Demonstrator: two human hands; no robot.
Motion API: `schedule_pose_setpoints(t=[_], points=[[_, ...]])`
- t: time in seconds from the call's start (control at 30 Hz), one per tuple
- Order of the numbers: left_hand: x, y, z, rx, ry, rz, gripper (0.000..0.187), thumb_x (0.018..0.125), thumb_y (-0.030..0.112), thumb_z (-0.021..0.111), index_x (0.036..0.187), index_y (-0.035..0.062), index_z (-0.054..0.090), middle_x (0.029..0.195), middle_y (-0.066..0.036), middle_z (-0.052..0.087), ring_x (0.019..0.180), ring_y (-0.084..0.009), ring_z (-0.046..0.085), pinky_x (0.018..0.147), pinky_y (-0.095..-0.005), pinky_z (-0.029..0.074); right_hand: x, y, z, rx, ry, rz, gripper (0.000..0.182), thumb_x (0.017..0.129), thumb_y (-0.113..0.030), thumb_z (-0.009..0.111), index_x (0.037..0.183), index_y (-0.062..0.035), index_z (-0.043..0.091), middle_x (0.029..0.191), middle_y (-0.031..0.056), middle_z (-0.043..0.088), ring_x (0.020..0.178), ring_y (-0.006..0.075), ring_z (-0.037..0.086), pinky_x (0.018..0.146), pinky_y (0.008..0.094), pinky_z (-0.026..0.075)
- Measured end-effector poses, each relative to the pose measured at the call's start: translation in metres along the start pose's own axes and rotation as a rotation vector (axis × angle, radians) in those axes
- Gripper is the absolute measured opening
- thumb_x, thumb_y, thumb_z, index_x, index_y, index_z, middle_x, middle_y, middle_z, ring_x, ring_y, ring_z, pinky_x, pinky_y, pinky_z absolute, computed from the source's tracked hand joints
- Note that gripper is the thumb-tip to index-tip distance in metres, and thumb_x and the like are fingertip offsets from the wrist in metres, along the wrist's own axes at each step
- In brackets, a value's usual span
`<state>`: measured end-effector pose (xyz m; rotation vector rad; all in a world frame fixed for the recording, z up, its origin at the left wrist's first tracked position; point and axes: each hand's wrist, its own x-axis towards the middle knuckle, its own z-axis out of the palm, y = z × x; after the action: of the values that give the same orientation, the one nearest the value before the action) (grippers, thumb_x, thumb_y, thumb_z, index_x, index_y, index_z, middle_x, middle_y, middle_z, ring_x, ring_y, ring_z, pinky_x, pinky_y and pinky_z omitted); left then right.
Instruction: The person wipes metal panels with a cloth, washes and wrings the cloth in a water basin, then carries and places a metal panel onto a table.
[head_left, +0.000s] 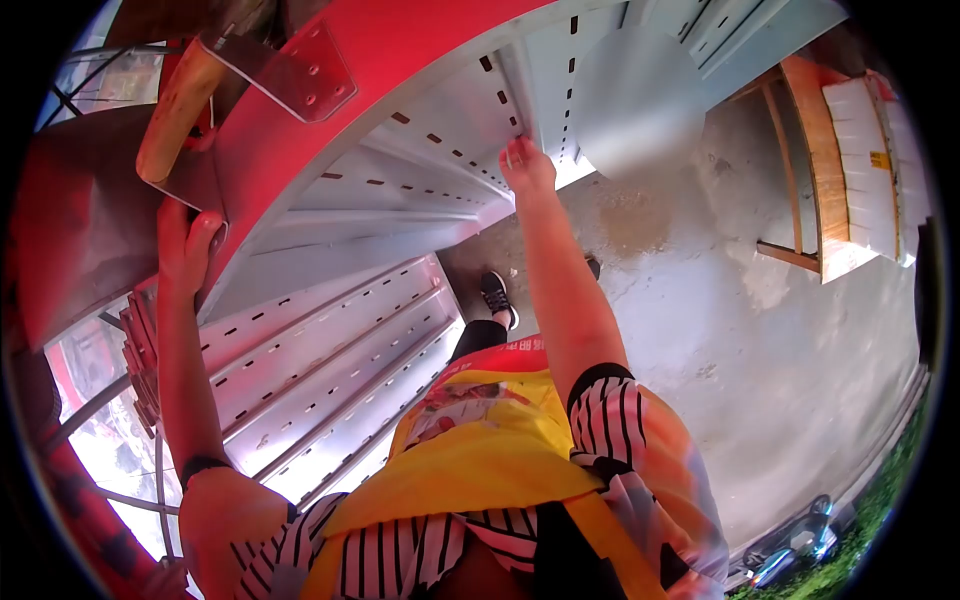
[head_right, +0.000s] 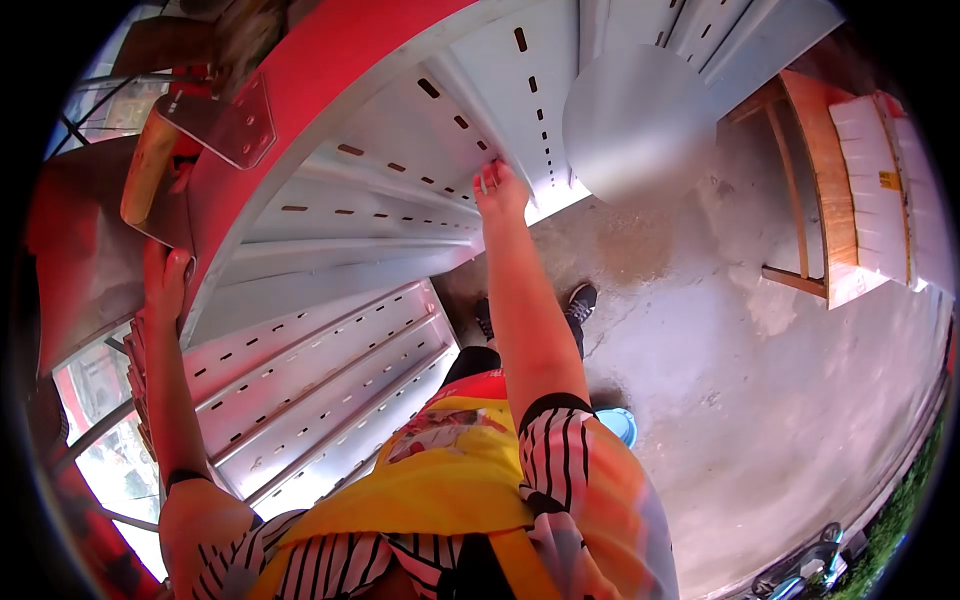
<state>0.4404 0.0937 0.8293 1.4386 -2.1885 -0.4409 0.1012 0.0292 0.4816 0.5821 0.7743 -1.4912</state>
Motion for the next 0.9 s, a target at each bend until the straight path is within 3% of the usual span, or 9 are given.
schedule_pose_setpoints(t=[0.1, 0.2, 0.4, 0.5, 0.57, 0.67, 0.77, 0.83, 0.9], points=[[-0.005, -0.01, -0.011, 0.061, -0.098, -0.102, 0.049, 0.087, 0.024, 0.048, 0.127, -0.0038, 0.044, 0.119, -0.01, 0.052, 0.107, -0.0176, 0.048, 0.094, -0.0301, 0.036, 0.002, 0.002, 0.003, -0.009, 0.018, -0.003, 0.012, 0.091, -0.007, 0.052, 0.103, -0.0063, 0.056, 0.097, 0.0049, 0.056, 0.087, 0.0187, 0.053, 0.079, 0.0403, 0.045], [-0.008, -0.017, -0.006, -0.008, 0.012, -0.091, 0.049, 0.085, 0.034, 0.054, 0.114, -0.0053, 0.049, 0.101, -0.006, 0.055, 0.091, -0.0143, 0.048, 0.083, -0.0285, 0.04, 0.002, -0.001, 0.003, -0.028, 0.021, 0.007, 0.009, 0.091, -0.004, 0.051, 0.098, -0.0058, 0.056, 0.089, 0.0056, 0.057, 0.081, 0.0188, 0.055, 0.078, 0.0411, 0.045], [-0.005, -0.031, -0.01, 0.013, 0.004, 0.031, 0.046, 0.085, 0.029, 0.053, 0.116, -0.0045, 0.048, 0.103, -0.005, 0.054, 0.093, -0.0148, 0.048, 0.084, -0.0286, 0.039, 0.008, -0.004, -0.002, -0.025, -0.042, 0.049, 0.008, 0.089, -0.002, 0.054, 0.096, -0.0061, 0.056, 0.088, 0.0061, 0.057, 0.077, 0.0177, 0.054, 0.077, 0.0401, 0.047], [-0.011, -0.039, -0.015, 0.0, 0.001, -0.019, 0.046, 0.087, 0.029, 0.053, 0.118, -0.0041, 0.048, 0.104, -0.006, 0.054, 0.093, -0.015, 0.048, 0.085, -0.0292, 0.039, 0.01, -0.004, -0.006, -0.004, -0.111, 0.076, 0.004, 0.089, -0.004, 0.054, 0.092, -0.0061, 0.057, 0.084, 0.0063, 0.057, 0.077, 0.0186, 0.055, 0.078, 0.0417, 0.047], [-0.011, -0.041, -0.011, 0.009, 0.057, -0.011, 0.046, 0.087, 0.03, 0.054, 0.118, -0.0038, 0.048, 0.102, -0.005, 0.053, 0.09, -0.0137, 0.047, 0.082, -0.0282, 0.039, 0.01, 0.0, -0.011, 0.037, -0.156, 0.08, 0.002, 0.089, -0.007, 0.055, 0.09, -0.006, 0.057, 0.082, 0.0068, 0.058, 0.077, 0.0194, 0.056, 0.079, 0.0431, 0.047], [-0.01, -0.04, -0.012, 0.006, 0.071, -0.028, 0.044, 0.087, 0.031, 0.055, 0.114, -0.0028, 0.05, 0.094, -0.003, 0.052, 0.082, -0.0108, 0.046, 0.074, -0.0263, 0.04, 0.007, 0.003, -0.024, 0.14, -0.061, 0.086, 0.008, 0.088, -0.013, 0.059, 0.089, -0.0053, 0.057, 0.08, 0.0073, 0.057, 0.077, 0.0199, 0.057, 0.081, 0.0449, 0.048], [-0.008, -0.035, -0.013, -0.016, 0.014, -0.08, 0.04, 0.087, 0.032, 0.056, 0.107, -0.0015, 0.052, 0.084, -0.001, 0.051, 0.073, -0.0083, 0.045, 0.064, -0.0248, 0.038, 0.008, 0.003, -0.045, 0.106, -0.082, 0.043, 0.013, 0.087, -0.017, 0.06, 0.09, -0.0053, 0.057, 0.083, 0.0087, 0.059, 0.081, 0.0219, 0.059, 0.082, 0.0459, 0.048], [-0.005, -0.028, -0.015, -0.013, 0.012, -0.078, 0.037, 0.087, 0.032, 0.056, 0.103, -0.0008, 0.053, 0.079, 0.001, 0.051, 0.068, -0.0073, 0.044, 0.059, -0.0244, 0.037, 0.019, -0.004, -0.08, -0.046, -0.224, 0.032, 0.011, 0.083, -0.012, 0.063, 0.089, -0.0053, 0.056, 0.089, 0.0095, 0.061, 0.084, 0.0217, 0.059, 0.082, 0.0468, 0.049], [-0.002, -0.027, -0.011, 0.0, 0.04, -0.043, 0.035, 0.087, 0.032, 0.056, 0.099, -0.0001, 0.054, 0.075, 0.002, 0.05, 0.065, -0.0068, 0.043, 0.057, -0.0243, 0.036, 0.023, -0.012, -0.129, -0.259, -0.215, -0.081, 0.014, 0.084, -0.011, 0.06, 0.097, -0.0047, 0.057, 0.096, 0.0088, 0.061, 0.09, 0.0217, 0.058, 0.083, 0.0451, 0.049]])
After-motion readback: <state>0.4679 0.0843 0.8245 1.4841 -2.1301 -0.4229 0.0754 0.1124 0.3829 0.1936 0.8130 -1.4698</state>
